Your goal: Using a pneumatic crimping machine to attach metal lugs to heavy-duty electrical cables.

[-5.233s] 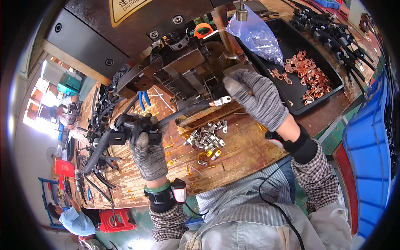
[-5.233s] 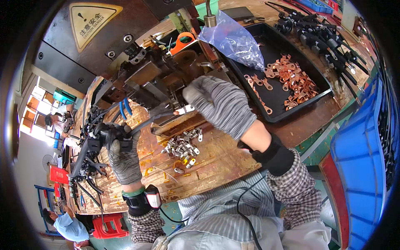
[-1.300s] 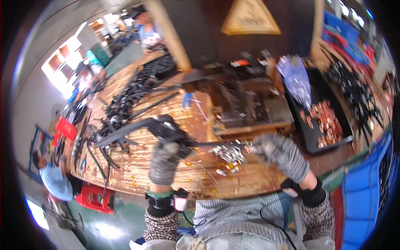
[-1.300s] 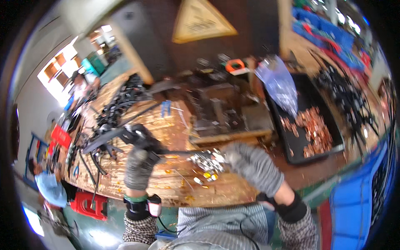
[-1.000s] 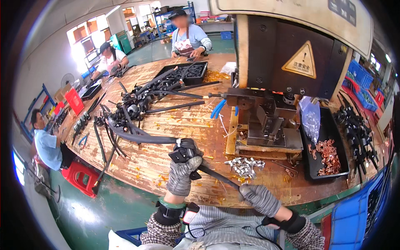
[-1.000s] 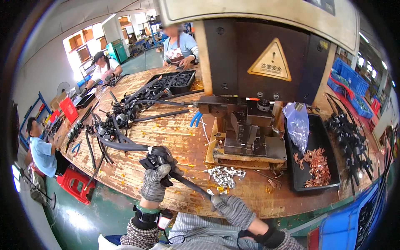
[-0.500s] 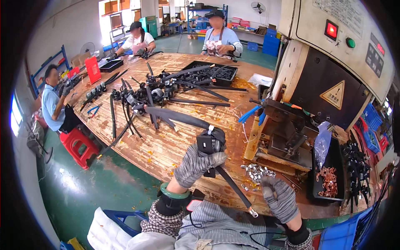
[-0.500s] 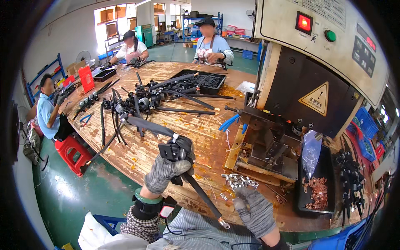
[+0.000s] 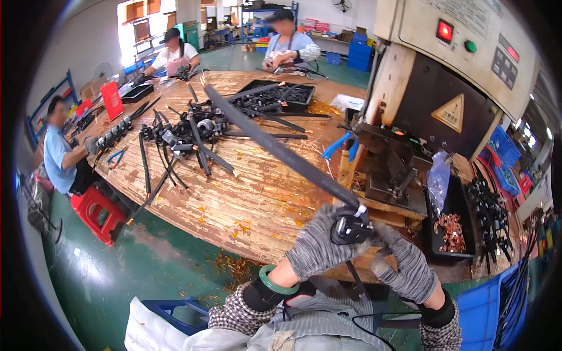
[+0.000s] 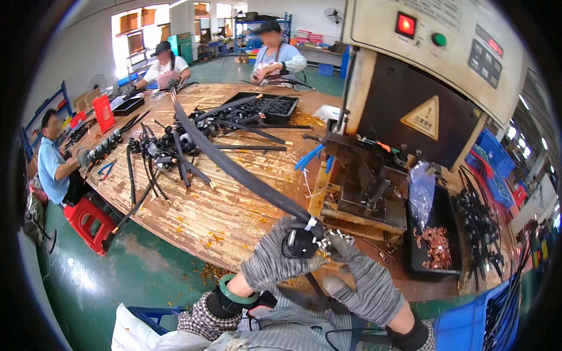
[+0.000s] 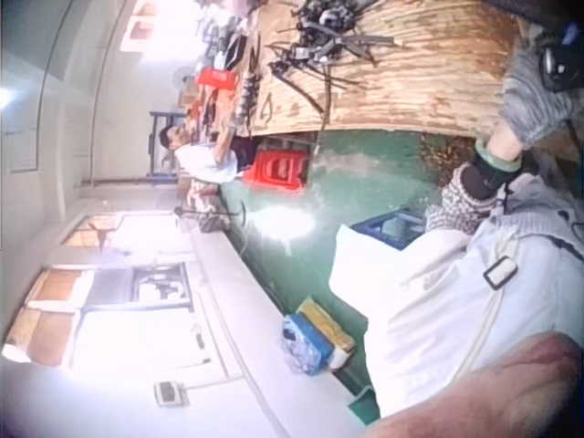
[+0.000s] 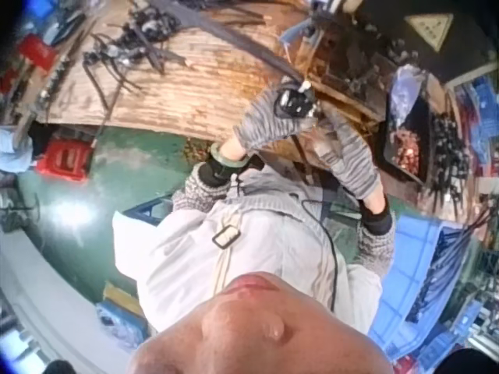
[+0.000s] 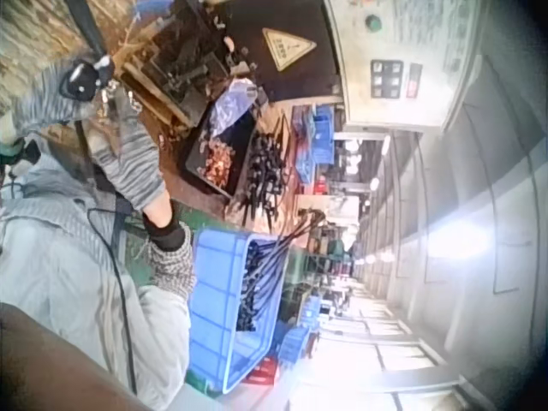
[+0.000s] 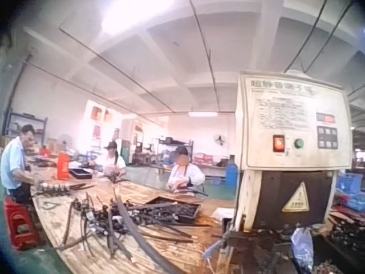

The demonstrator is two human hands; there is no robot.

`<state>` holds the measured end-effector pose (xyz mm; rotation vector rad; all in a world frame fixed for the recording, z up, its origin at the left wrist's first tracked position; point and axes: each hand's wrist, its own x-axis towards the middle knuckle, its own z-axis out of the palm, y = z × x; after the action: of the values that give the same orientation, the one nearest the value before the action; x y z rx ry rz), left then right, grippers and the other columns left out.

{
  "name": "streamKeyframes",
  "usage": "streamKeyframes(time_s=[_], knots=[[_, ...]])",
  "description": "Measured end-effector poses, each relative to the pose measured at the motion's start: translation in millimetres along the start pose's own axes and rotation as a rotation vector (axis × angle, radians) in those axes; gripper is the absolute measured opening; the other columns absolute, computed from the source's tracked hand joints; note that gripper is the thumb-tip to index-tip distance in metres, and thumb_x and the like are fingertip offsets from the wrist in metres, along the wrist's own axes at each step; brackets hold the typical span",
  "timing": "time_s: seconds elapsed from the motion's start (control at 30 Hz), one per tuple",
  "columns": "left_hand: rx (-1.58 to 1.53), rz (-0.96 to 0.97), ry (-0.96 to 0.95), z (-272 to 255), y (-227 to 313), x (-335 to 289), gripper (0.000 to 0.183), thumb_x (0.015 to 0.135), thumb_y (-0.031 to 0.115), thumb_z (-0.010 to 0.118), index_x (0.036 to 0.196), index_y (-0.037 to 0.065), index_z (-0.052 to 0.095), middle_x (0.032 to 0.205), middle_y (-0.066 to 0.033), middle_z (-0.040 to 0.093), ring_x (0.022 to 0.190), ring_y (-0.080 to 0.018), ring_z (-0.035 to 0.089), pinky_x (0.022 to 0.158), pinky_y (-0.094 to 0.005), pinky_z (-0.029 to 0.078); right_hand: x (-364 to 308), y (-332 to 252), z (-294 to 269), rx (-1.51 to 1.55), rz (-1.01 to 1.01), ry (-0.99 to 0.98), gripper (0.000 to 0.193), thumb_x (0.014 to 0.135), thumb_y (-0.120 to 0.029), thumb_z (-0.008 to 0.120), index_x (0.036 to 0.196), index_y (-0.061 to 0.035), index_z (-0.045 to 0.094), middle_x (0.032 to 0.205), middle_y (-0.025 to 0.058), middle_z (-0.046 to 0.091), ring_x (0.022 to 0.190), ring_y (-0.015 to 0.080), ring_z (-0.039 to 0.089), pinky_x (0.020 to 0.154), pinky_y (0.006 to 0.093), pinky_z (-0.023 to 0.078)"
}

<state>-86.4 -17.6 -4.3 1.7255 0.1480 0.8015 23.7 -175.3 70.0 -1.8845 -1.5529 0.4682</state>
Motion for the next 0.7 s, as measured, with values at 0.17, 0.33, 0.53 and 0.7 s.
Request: streamKeyframes(time_s=[0.17, 0.33, 0.53, 0.7], knots=[[0.61, 0.23, -0.055, 3, 73, 24, 0.042, 0.067, 0.029, 0.066, 0.098, 0.004, 0.053, 0.082, -0.0169, 0.055, 0.077, -0.0336, 0.056, 0.062, -0.0402, 0.046, -3, -23, 17, 0.335, -0.087, 0.385, 0.075, 0.076, -0.041, 0.062, 0.129, 0.0005, 0.029, 0.116, 0.0163, 0.049, 0.101, 0.023, 0.054, 0.085, 0.0332, 0.043], [0.87, 0.459, 0.042, 50, 93, 34, 0.033, 0.074, 0.015, 0.06, 0.102, -0.001, 0.051, 0.096, -0.0157, 0.054, 0.087, -0.0294, 0.056, 0.083, -0.0385, 0.044, 11, -9, 26, 0.938, -0.126, 0.805, 0.056, 0.071, -0.023, 0.071, 0.116, -0.0039, 0.044, 0.1, 0.0024, 0.051, 0.091, 0.0109, 0.047, 0.081, 0.0261, 0.041], [0.518, 0.757, -0.254, 85, 106, 24, 0.064, 0.067, 0.012, 0.07, 0.125, 0.012, 0.043, 0.13, -0.0147, 0.032, 0.118, -0.0288, 0.039, 0.093, -0.0377, 0.04, -33, -2, -18, 1.284, -0.389, 1.075, 0.03, 0.078, -0.015, 0.066, 0.102, -0.0047, 0.053, 0.086, 0.0007, 0.059, 0.077, 0.0092, 0.057, 0.064, 0.02, 0.047], [0.444, 0.914, -0.394, 88, 89, 11, 0.053, 0.077, 0.031, 0.061, 0.122, 0.007, 0.045, 0.128, -0.0175, 0.037, 0.114, -0.034, 0.041, 0.094, -0.0437, 0.034, -152, 7, -124, 0.926, -0.398, 1.208, 0.033, 0.083, -0.033, 0.058, 0.098, -0.0046, 0.054, 0.089, 0.0057, 0.061, 0.079, 0.0169, 0.06, 0.064, 0.0266, 0.052]])
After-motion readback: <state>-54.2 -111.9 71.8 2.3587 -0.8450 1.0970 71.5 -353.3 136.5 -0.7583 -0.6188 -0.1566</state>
